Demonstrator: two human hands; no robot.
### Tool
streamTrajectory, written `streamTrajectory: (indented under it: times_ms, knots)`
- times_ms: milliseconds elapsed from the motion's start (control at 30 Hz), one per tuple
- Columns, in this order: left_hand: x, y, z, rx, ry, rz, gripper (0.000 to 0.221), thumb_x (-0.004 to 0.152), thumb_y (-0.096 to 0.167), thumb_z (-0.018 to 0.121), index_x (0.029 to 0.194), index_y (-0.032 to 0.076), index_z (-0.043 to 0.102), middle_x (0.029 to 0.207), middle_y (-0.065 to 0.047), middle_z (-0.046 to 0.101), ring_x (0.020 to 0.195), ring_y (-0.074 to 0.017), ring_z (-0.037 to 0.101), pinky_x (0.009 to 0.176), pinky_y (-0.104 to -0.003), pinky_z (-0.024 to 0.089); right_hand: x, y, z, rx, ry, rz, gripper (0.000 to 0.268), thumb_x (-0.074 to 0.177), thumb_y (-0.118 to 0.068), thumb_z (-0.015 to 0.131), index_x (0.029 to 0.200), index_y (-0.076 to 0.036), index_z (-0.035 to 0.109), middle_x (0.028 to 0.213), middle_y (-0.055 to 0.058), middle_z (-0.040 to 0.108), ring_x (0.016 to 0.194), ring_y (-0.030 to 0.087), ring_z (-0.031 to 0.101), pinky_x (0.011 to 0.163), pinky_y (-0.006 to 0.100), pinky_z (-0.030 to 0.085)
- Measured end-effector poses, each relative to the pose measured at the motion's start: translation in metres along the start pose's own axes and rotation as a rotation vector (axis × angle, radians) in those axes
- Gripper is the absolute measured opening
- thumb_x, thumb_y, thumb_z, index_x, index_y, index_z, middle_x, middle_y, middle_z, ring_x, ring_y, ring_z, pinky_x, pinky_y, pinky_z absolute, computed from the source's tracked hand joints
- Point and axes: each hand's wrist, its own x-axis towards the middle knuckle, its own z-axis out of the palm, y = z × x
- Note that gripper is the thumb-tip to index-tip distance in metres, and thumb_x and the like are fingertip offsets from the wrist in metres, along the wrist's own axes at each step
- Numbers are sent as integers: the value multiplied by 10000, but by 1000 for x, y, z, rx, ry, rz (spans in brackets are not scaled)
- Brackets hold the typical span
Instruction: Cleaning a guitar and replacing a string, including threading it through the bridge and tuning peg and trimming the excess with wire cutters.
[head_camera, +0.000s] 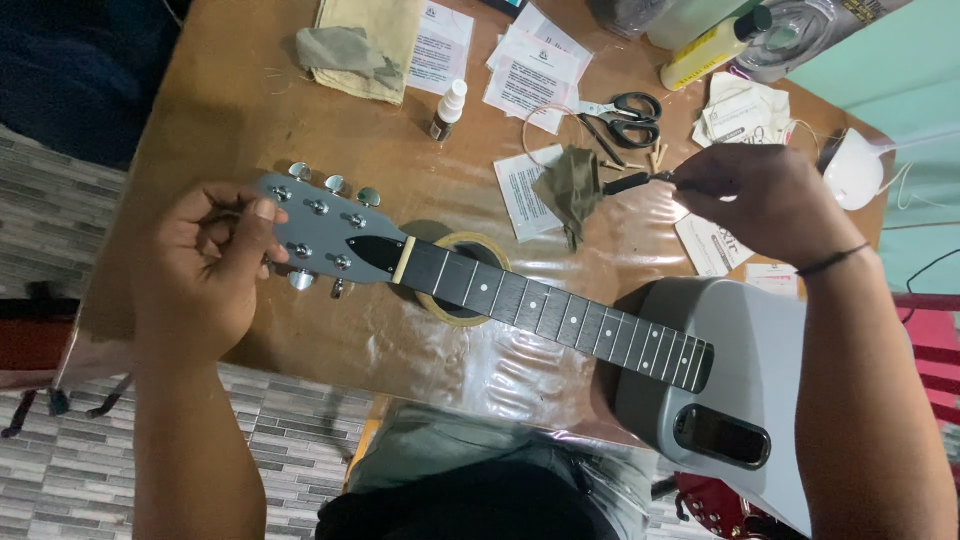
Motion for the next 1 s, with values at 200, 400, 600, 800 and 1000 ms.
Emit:
streamTrajectory:
  times_ms: [200,400,600,800,1000]
  knots:
    - [1,-4,-1,-5,-8,-11,116,1129,113,584,1111,1,603,1006,-99,712,729,-121,663,598,-215,500,-13,-16,-14,309,127,-25,123,1019,-113,771,1043,-10,708,1007,64,755,878,84,654,817,230,531]
    - [1,-2,2,6,16,-27,125,1133,125,583,1100,8,613,985,-93,702,729,-123,665,590,-214,481,-19,-20,-7,731,158,-90,125,1148,-118,521,1066,-25,539,1261,185,684,1212,227,685,1096,310,607]
    - [1,-11,2,-40,-2,-14,119,1135,122,591,1100,8,588,972,-102,695,727,-127,641,619,-228,500,-24,-14,6,1454,72,-179,95,1078,-174,610,1069,-108,541,1352,253,639,1122,393,711,1065,562,605]
    - [2,-11,6,-56,33,-96,141,1142,139,609,1065,20,615,751,-87,639,626,-119,559,620,-239,463,-27,-30,12,1587,64,-262,102,1155,-202,540,1179,-105,561,1234,182,674,1202,469,685,991,680,610]
    - [4,3,8,-13,86,-237,126,1072,237,636,1083,111,641,746,-36,661,657,-89,609,624,-210,479,-24,-59,17,1598,-74,-284,92,1162,-155,500,1222,-86,510,1106,264,689,1121,530,700,951,613,647]
